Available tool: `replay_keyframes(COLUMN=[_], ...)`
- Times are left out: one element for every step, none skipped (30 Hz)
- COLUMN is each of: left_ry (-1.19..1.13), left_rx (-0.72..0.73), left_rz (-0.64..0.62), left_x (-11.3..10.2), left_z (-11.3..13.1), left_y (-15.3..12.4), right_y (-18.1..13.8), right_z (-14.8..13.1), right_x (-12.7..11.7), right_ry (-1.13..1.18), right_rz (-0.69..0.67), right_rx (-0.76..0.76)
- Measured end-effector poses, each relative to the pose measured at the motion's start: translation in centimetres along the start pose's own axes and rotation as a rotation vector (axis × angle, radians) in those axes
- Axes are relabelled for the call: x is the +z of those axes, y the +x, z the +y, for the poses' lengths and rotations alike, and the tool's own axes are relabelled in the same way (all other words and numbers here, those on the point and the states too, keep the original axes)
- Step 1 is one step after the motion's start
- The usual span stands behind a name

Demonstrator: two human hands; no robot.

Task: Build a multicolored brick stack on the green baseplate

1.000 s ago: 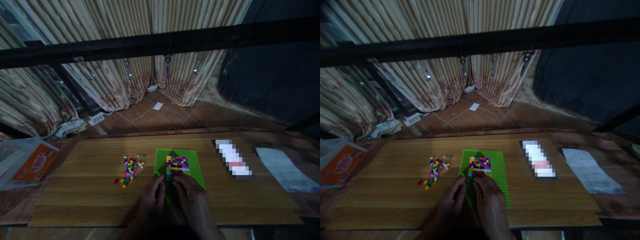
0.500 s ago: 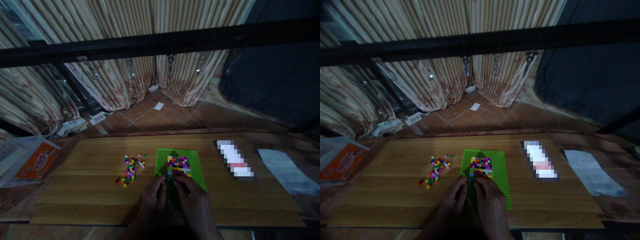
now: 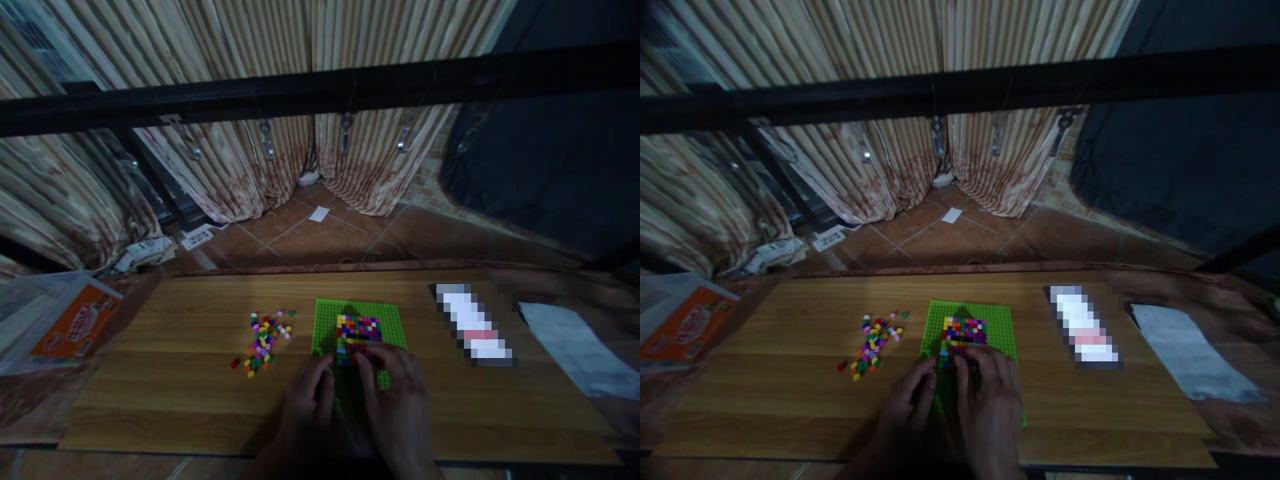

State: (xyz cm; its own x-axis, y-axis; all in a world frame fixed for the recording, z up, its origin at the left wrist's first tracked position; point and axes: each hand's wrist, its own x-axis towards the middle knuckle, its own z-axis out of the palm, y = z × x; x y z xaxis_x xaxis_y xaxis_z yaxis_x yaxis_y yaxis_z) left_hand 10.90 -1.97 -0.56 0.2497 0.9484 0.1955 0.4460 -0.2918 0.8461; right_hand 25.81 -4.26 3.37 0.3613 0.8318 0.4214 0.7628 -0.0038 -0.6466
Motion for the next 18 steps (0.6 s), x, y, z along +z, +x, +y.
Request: replay_keyframes(left_ry=[0.000, 0.002, 0.003, 0.005, 0.006, 0.006, 0.006, 0.004, 0.001, -0.003, -0.005, -0.007, -0.007, -0.005, -0.004, -0.004, -0.005, -0.008], left_rx=[-0.003, -0.007, -0.013, -0.017, -0.019, -0.018, -0.018, -0.018, -0.020, -0.024, -0.029, -0.035, -0.038, -0.040, -0.040, -0.039, -0.039, -0.037], left_rz=[-0.002, -0.005, -0.008, -0.010, -0.014, -0.016, -0.016, -0.013, -0.014, -0.017, -0.019, -0.020, -0.023, -0.024, -0.025, -0.025, -0.025, -0.026], left_x=[0.0, -0.1, -0.1, -0.1, -0.1, -0.1, -0.1, 0.0, 0.0, 0.0, 0.0, 0.0, 0.1, 0.1, 0.0, 0.0, 0.0, 0.0], left_z=[0.0, 0.1, 0.1, 0.1, 0.1, 0.1, 0.0, 0.0, 0.0, -0.1, -0.1, -0.1, -0.1, -0.1, -0.1, -0.1, 0.0, 0.0], left_y=[0.0, 0.0, 0.1, 0.1, 0.1, 0.1, 0.1, 0.1, 0.1, 0.1, 0.1, 0.1, 0.1, 0.1, 0.1, 0.2, 0.2, 0.2], right_y=[0.0, 0.0, 0.0, -0.1, -0.1, -0.2, -0.3, -0.3, -0.4, -0.4, -0.4, -0.4, -0.4, -0.4, -0.4, -0.4, -0.4, -0.4], right_z=[0.0, 0.1, 0.2, 0.2, 0.3, 0.4, 0.5, 0.5, 0.6, 0.6, 0.7, 0.7, 0.8, 0.8, 0.7, 0.7, 0.7, 0.7], right_x=[0.2, 0.4, 0.6, 0.8, 1.0, 1.2, 1.3, 1.4, 1.4, 1.5, 1.5, 1.5, 1.5, 1.5, 1.5, 1.5, 1.6, 1.6], right_ry=[-0.020, -0.038, -0.055, -0.069, -0.080, -0.089, -0.095, -0.097, -0.095, -0.090, -0.081, -0.071, -0.061, -0.053, -0.047, -0.042, -0.040, -0.038], right_rz=[0.011, 0.022, 0.033, 0.045, 0.055, 0.064, 0.071, 0.077, 0.080, 0.081, 0.078, 0.074, 0.069, 0.063, 0.060, 0.058, 0.059, 0.060], right_rx=[-0.012, -0.020, -0.024, -0.026, -0.026, -0.025, -0.024, -0.023, -0.024, -0.026, -0.028, -0.029, -0.028, -0.026, -0.022, -0.016, -0.012, -0.009])
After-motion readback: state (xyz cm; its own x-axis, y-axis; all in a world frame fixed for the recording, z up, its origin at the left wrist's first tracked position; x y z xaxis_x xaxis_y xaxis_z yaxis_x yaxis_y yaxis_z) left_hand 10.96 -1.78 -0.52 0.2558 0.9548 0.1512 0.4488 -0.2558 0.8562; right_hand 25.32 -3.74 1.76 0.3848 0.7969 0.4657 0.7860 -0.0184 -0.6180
